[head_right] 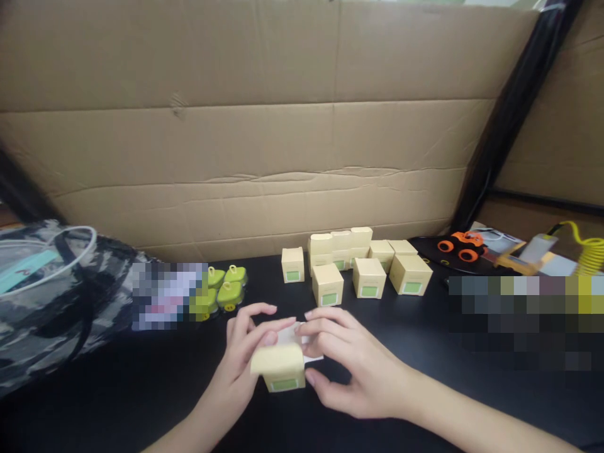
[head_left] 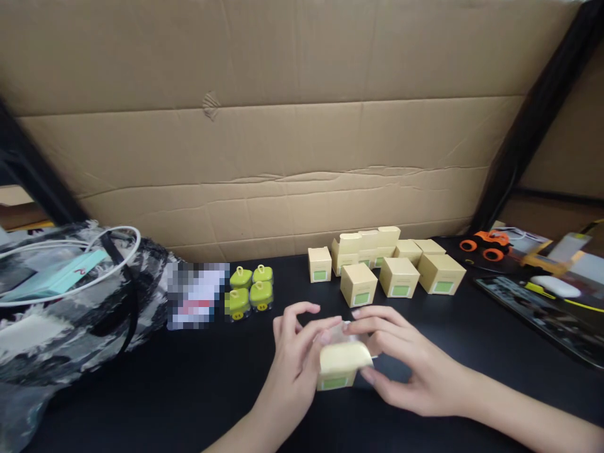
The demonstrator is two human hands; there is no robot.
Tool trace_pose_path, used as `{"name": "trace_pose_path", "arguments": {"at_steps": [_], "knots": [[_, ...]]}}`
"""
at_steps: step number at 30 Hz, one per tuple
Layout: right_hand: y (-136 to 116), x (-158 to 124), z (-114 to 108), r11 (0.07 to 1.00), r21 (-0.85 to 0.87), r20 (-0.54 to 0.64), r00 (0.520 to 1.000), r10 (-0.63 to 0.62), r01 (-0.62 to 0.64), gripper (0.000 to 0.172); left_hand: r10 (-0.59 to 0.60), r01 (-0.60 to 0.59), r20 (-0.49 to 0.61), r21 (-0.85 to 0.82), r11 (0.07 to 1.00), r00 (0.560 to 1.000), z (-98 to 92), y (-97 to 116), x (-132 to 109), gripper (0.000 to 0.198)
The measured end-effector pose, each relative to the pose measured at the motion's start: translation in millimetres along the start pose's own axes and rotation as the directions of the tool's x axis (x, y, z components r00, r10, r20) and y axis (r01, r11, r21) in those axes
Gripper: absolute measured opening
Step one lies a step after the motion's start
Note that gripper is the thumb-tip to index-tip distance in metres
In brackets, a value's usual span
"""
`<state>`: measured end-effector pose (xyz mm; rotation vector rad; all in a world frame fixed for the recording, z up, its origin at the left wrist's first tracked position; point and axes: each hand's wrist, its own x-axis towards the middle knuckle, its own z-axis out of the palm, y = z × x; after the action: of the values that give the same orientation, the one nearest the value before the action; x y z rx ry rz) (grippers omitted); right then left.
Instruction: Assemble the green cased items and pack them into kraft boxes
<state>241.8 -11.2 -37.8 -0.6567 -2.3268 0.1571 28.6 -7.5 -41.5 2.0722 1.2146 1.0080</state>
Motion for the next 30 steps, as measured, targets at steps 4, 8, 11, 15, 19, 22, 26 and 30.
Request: {"name": "trace_pose_path", "arguments": {"at_steps": [4,8,11,15,19,22,26,30], "knots": [[-1.4,1.3,-5.1,0.992,0.072,-0.013,0.995,0.101,-0.100,0.016,0.089,-0.073,0.169,-0.102,0.992,0.982,1.3,-5.1,-2.3,0.038],[-0.1,-0.2,-5.2,0.948,0.234,0.082,0.976,0.201,-0.215,0.009,0.084,0.002,0.281,-0.291,0.957,0.956,2.3,-5.3,-1.7,0.082],[0.3,-4.5,-0.2,0.901,0.293,0.204,0.942,0.268,-0.320,0.028,0.019,0.082,0.304,-0.316,0.945,0.953,4.7,-3.8,-2.8,0.093],[0.9,-9.6,11.5,0.813,0.363,0.242,0.889,0.389,-0.455,0.044,-0.020,0.119,0.261,-0.369,0.922,0.965,9.3,-5.8,-2.6,0.097],[2.0,-9.0,19.7,0.817,0.384,0.224,0.902,0.369,-0.430,0.033,-0.061,0.163,0.257,-0.397,0.903,0.965,12.5,-7.9,-0.5,0.094],[1.8,-8.4,24.0,0.844,0.390,0.206,0.928,0.309,-0.368,0.029,-0.089,0.228,0.324,-0.421,0.878,0.942,13.7,-5.8,-0.8,0.079],[-1.2,-10.5,29.9,0.863,0.396,0.149,0.949,0.277,-0.314,0.020,-0.163,0.270,0.282,-0.401,0.875,0.946,14.2,-1.3,-2.1,0.084],[-5.5,-8.9,26.3,0.844,0.442,0.172,0.953,0.251,-0.302,0.021,-0.195,0.260,0.212,-0.348,0.901,0.958,13.9,1.9,-1.4,0.069]]}}
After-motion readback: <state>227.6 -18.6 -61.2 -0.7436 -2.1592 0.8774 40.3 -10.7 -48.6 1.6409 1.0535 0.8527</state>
